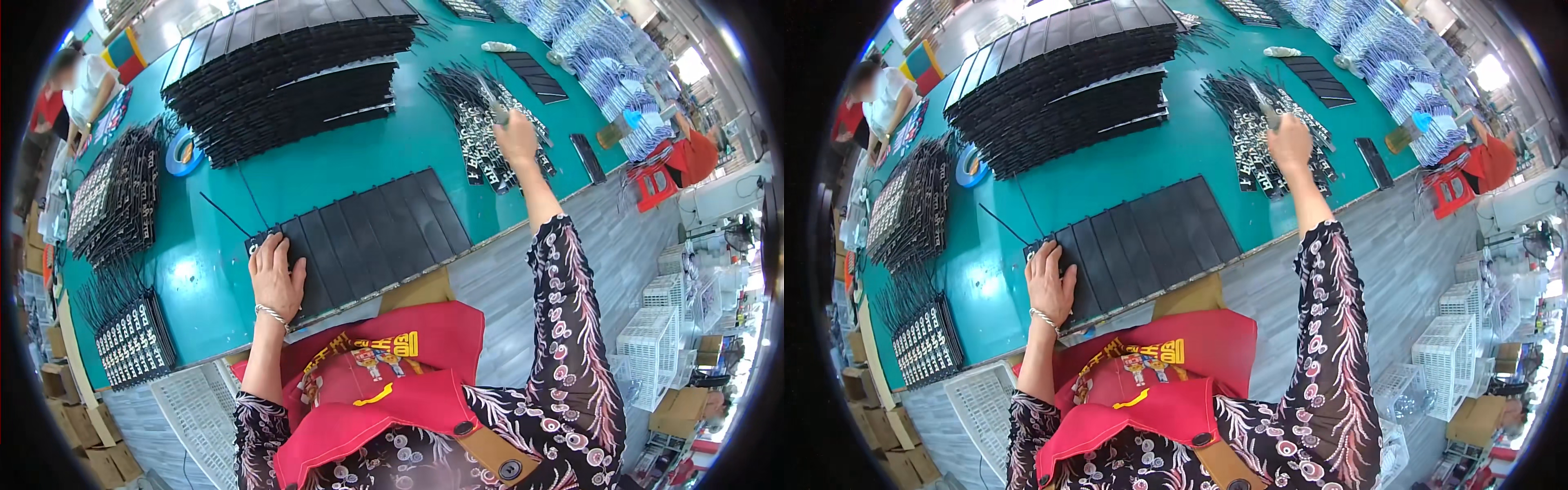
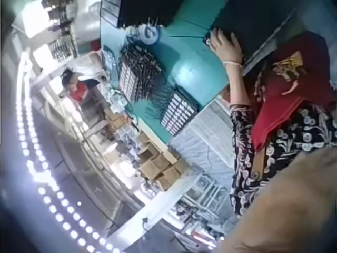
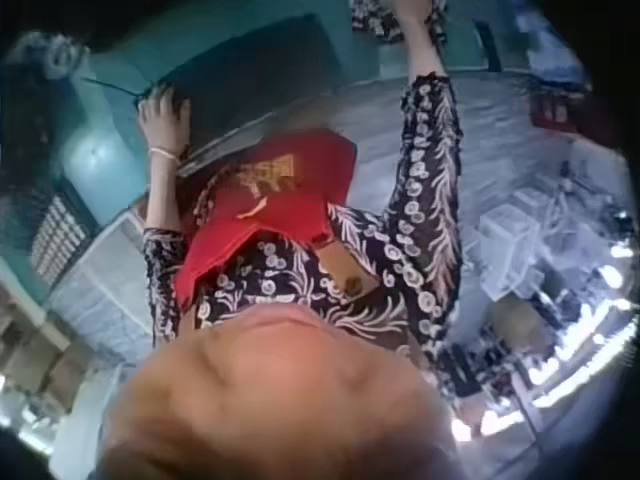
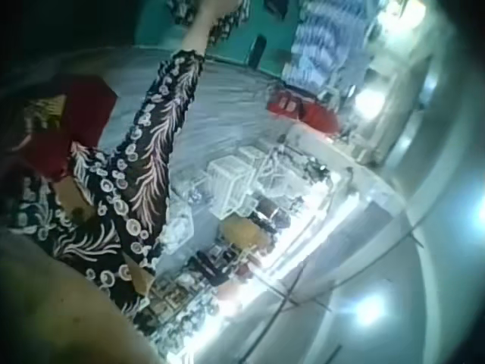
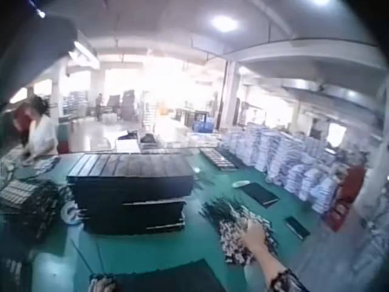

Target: Assembling electronic components and wires onto printed circuit boards at a factory workbench.

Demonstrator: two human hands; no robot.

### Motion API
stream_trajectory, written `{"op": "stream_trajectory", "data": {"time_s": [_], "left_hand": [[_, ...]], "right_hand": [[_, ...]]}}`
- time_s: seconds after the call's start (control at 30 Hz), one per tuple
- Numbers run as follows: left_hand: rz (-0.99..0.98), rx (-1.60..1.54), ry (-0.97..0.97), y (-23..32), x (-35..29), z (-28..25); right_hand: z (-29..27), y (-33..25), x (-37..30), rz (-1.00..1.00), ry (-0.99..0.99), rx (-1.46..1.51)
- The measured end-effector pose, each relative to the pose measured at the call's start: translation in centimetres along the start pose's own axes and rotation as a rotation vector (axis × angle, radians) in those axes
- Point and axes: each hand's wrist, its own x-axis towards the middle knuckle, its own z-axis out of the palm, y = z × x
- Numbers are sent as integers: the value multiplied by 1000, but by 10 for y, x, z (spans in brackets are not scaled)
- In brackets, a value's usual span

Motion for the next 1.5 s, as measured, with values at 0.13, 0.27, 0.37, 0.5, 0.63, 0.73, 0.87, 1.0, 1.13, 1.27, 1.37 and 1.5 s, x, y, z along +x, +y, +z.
{"op": "stream_trajectory", "data": {"time_s": [0.13, 0.27, 0.37, 0.5, 0.63, 0.73, 0.87, 1.0, 1.13, 1.27, 1.37, 1.5], "left_hand": [[-34, -14, 46, -11, 5, 0], [-61, 4, 27, -6, 8, 17], [10, -61, 17, 21, 7, 25], [-53, -2, 19, -8, -32, 35], [-59, 71, 76, -17, -60, 16], [-31, 95, 81, -28, -77, 18], [-71, 122, -55, -37, -106, 5], [-70, 108, -70, -33, -113, -12], [-99, 126, -71, -21, -118, -23], [-88, 104, -60, -6, -111, -27], [-104, 86, -67, 8, -99, -32], [-131, 75, -88, 25, -85, -30]], "right_hand": [[48, 41, 20, 203, -3, 77], [63, 66, 19, 88, -99, 286], [49, 166, 16, 87, -137, 595], [113, 137, 8, 144, -163, 250], [113, 93, -9, 136, -150, 366], [89, 82, -36, 109, -161, 372], [73, 57, -69, 117, -167, 420], [62, 18, -95, 343, -331, 1326], [20, -96, -146, 291, -605, 1489], [-56, -203, -188, 353, -996, 1276], [-50, -253, -216, 246, -1051, 1363], [-37, -286, -226, 176, -1046, 1452]]}}
